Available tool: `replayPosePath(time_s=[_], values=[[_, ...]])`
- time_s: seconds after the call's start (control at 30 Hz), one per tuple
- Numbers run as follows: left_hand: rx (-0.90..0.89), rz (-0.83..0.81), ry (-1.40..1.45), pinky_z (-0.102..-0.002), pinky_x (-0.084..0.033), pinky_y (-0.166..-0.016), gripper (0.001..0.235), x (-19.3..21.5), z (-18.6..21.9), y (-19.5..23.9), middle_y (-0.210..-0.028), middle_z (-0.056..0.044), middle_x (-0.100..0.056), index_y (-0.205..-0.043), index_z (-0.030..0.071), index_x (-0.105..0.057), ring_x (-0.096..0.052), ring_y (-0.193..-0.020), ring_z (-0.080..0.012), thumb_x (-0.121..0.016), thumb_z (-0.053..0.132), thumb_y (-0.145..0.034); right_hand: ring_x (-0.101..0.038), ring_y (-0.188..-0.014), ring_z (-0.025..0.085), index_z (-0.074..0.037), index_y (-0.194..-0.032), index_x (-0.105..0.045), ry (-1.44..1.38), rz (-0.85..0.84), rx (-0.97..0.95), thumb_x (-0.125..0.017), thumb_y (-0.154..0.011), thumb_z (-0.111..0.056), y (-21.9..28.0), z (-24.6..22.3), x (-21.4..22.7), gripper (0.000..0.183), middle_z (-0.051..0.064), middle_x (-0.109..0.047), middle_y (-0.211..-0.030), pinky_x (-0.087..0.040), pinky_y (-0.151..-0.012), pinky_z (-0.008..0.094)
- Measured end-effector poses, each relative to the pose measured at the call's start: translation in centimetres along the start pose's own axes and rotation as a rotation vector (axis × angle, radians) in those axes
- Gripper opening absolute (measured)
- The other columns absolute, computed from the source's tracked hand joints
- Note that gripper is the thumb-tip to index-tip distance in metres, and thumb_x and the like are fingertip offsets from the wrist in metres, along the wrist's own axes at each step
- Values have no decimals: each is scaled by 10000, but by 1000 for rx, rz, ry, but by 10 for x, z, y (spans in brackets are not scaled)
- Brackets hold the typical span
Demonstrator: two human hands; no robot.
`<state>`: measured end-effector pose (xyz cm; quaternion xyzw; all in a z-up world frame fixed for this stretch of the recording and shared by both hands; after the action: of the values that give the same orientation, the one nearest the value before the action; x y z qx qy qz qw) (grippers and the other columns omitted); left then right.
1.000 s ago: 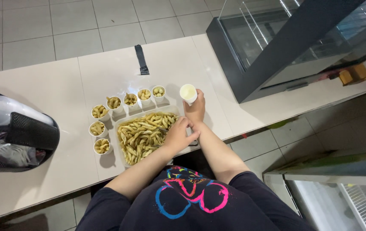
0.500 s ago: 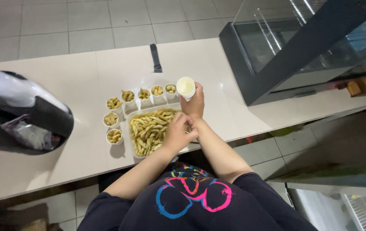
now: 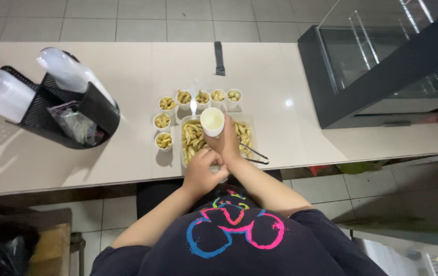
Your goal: The recorder uses metal tongs to portion out french fries from a plastic container into individual paper cups.
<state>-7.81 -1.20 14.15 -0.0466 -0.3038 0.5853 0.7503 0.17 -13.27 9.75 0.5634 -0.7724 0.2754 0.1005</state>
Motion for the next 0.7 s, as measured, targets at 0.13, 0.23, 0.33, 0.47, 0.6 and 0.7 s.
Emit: replayPosePath(time_s=[0.13, 0.23, 0.33, 0.47, 0.6, 0.7], values=[[-14, 144, -48, -391, -518, -736, 210, 30, -16, 0, -828, -93, -607, -827, 73, -607, -643, -807, -281, -786, 140, -742, -675, -1117, 365, -58, -1300, -517, -32, -89, 38, -850, -757, -133, 21, -16, 9, 641, 188, -675, -1183, -533, -910, 420], [40, 235, -46, -373, -517, -721, 245, 50, -20, -4, -836, -87, -601, -859, 59, -598, -624, -779, -261, -790, 119, -720, -683, -1124, 344, -55, -1290, -525, -56, -183, 74, -828, -767, -98, 36, -28, 15, 607, 182, -675, -1181, -537, -924, 402], [29, 290, -14, -362, -527, -757, 340, 59, -15, -10, -936, -97, -600, -944, 53, -587, -613, -821, -253, -807, 123, -695, -690, -1124, 329, -59, -1282, -526, -106, -246, 81, -822, -798, -97, 45, -34, 18, 569, 173, -672, -1182, -543, -929, 392], [-29, 233, 16, -378, -531, -838, 515, 55, 4, -17, -1082, -124, -600, -1099, 42, -560, -618, -932, -270, -830, 151, -675, -693, -1146, 321, -68, -1303, -519, -102, -271, 74, -801, -820, -114, 48, -41, 27, 562, 163, -685, -1201, -542, -926, 393], [-75, 209, 48, -387, -538, -934, 582, 53, 24, -19, -1176, -122, -637, -1225, 47, -568, -654, -1072, -291, -834, 167, -721, -683, -1179, 331, -74, -1320, -526, -77, -299, 77, -781, -819, -124, 53, -38, 27, 564, 166, -692, -1220, -537, -943, 400], [-76, 203, 62, -393, -539, -966, 571, 52, 26, -19, -1220, -149, -647, -1242, 38, -586, -665, -1118, -315, -814, 169, -735, -677, -1165, 341, -78, -1314, -533, -17, -319, 33, -788, -801, -130, 55, -37, 27, 575, 165, -694, -1203, -532, -922, 404]])
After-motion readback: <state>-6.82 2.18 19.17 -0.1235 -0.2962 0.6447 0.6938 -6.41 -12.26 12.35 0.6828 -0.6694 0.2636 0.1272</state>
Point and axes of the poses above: each hand's wrist, its own y-axis away from the middle knuckle, its own x-axis out of the back of the hand, z = x × y, the point moved 10 cm from there along -y, towards the middle knuckle
